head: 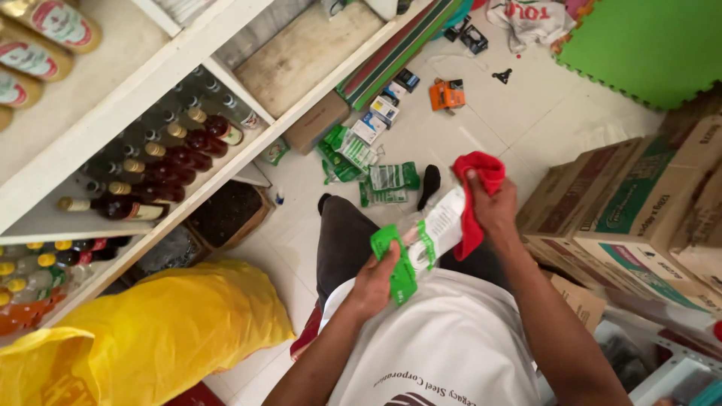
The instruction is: The person wipes packaged products clean with a cloth, holding each package with one hand and wiping with the other, then places the cleaned packages onto a shelf.
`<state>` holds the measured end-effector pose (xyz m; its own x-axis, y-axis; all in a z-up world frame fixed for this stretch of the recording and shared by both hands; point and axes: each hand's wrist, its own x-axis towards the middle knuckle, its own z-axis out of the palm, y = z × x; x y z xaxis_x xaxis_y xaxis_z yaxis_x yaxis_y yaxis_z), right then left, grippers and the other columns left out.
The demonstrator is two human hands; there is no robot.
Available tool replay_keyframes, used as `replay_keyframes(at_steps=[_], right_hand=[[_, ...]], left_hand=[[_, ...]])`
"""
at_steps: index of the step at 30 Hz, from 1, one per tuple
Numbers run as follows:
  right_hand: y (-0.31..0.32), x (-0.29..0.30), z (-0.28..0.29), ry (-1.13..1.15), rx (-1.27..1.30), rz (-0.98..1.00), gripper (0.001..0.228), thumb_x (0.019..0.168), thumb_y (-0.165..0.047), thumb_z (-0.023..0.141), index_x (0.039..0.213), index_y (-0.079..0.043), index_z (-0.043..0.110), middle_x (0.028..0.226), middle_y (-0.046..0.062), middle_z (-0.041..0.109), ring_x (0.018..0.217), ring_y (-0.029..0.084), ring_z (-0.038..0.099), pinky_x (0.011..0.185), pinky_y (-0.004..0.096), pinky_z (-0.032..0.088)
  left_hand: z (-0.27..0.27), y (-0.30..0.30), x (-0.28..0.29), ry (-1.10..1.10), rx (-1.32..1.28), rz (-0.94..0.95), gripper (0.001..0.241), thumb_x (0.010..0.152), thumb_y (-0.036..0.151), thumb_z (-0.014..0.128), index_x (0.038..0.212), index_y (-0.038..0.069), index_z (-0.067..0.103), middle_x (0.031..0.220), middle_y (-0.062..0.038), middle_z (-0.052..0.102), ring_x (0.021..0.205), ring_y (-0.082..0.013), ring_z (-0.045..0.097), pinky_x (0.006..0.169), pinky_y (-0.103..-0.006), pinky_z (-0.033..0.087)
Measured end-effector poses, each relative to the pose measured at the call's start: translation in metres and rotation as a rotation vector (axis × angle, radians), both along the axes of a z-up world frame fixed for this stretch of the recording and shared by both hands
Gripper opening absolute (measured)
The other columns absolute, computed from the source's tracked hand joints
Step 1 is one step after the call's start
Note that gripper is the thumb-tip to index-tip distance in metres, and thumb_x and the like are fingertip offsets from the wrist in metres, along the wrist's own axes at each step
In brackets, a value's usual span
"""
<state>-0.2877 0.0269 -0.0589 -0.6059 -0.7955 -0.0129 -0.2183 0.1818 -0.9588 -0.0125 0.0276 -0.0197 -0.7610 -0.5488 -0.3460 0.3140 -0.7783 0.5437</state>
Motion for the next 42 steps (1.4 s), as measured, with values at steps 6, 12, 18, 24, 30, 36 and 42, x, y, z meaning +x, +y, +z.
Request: replay_keyframes(at_steps=[6,12,18,24,30,36,42], right_hand=[[-0.003,-0.058,0.002,0.169,-0.085,-0.219,0.024,0.107,-0.025,0.068,0.107,-0.002,0.072,0.094,0.004,0.074,0.083,0.013,0.067,0.074,0.033,0.055],[0.018,-0.047,0.014,0.057,-0.22,-0.207,0.029,0.117,-0.033,0.064,0.116,-0.004,0.063,0.106,0.001,0.065,0.094,0.013,0.059,0.083,0.033,0.051],[0.044,0.103,0.093,0.468,-0.422,0.494,0.019,0.102,-0.014,0.061,0.119,-0.007,0.064,0.134,0.02,0.063,0.127,0.037,0.062,0.108,0.043,0.051],[0.028,0.096,0.097,0.81,-0.176,0.434,0.033,0.087,-0.012,0.068,0.12,-0.009,0.068,0.13,0.022,0.067,0.122,0.04,0.064,0.103,0.044,0.053],[0.021,0.036,0.04,-0.06,0.004,-0.008,0.025,0.105,-0.013,0.07,0.127,0.0,0.07,0.109,0.008,0.074,0.095,0.012,0.066,0.083,0.03,0.056],[0.032,0.118,0.13,0.231,-0.238,0.304,0.037,0.096,-0.013,0.066,0.131,-0.001,0.059,0.121,0.014,0.068,0.113,0.022,0.063,0.098,0.036,0.051],[0.024,0.056,0.036,0.01,0.042,0.06,0.025,0.103,-0.023,0.065,0.118,-0.004,0.068,0.1,0.002,0.073,0.09,0.011,0.067,0.08,0.029,0.057]], left_hand=[[-0.004,0.006,-0.008,-0.102,0.028,0.022,0.049,0.104,0.043,0.051,0.14,0.01,0.055,0.123,0.003,0.065,0.106,-0.0076,0.062,0.093,-0.0265,0.052],[-0.029,0.004,-0.013,-0.179,0.052,0.03,0.048,0.103,0.045,0.052,0.139,0.013,0.057,0.121,0.004,0.066,0.103,-0.0061,0.062,0.09,-0.0258,0.052],[-0.138,0.042,-0.027,-0.299,0.035,0.143,0.051,0.109,0.046,0.053,0.128,0.001,0.067,0.114,-0.006,0.07,0.097,-0.0142,0.066,0.086,-0.0317,0.056],[-0.041,0.011,-0.036,-0.061,0.087,0.197,0.049,0.103,0.041,0.05,0.142,0.011,0.053,0.128,0.002,0.068,0.114,-0.0097,0.065,0.101,-0.0286,0.054],[-0.003,0.017,-0.038,-0.035,-0.027,0.02,0.055,0.107,0.046,0.048,0.151,0.014,0.049,0.127,0.006,0.064,0.113,-0.0055,0.059,0.099,-0.0247,0.05],[-0.085,0.029,-0.041,-0.282,0.086,0.097,0.054,0.101,0.051,0.047,0.133,0.01,0.061,0.114,0.003,0.072,0.102,-0.0081,0.067,0.091,-0.026,0.056],[-0.056,0.023,-0.025,-0.14,0.023,0.055,0.044,0.115,0.052,0.048,0.113,0.009,0.056,0.093,0.005,0.056,0.083,-0.006,0.053,0.074,-0.0264,0.049]])
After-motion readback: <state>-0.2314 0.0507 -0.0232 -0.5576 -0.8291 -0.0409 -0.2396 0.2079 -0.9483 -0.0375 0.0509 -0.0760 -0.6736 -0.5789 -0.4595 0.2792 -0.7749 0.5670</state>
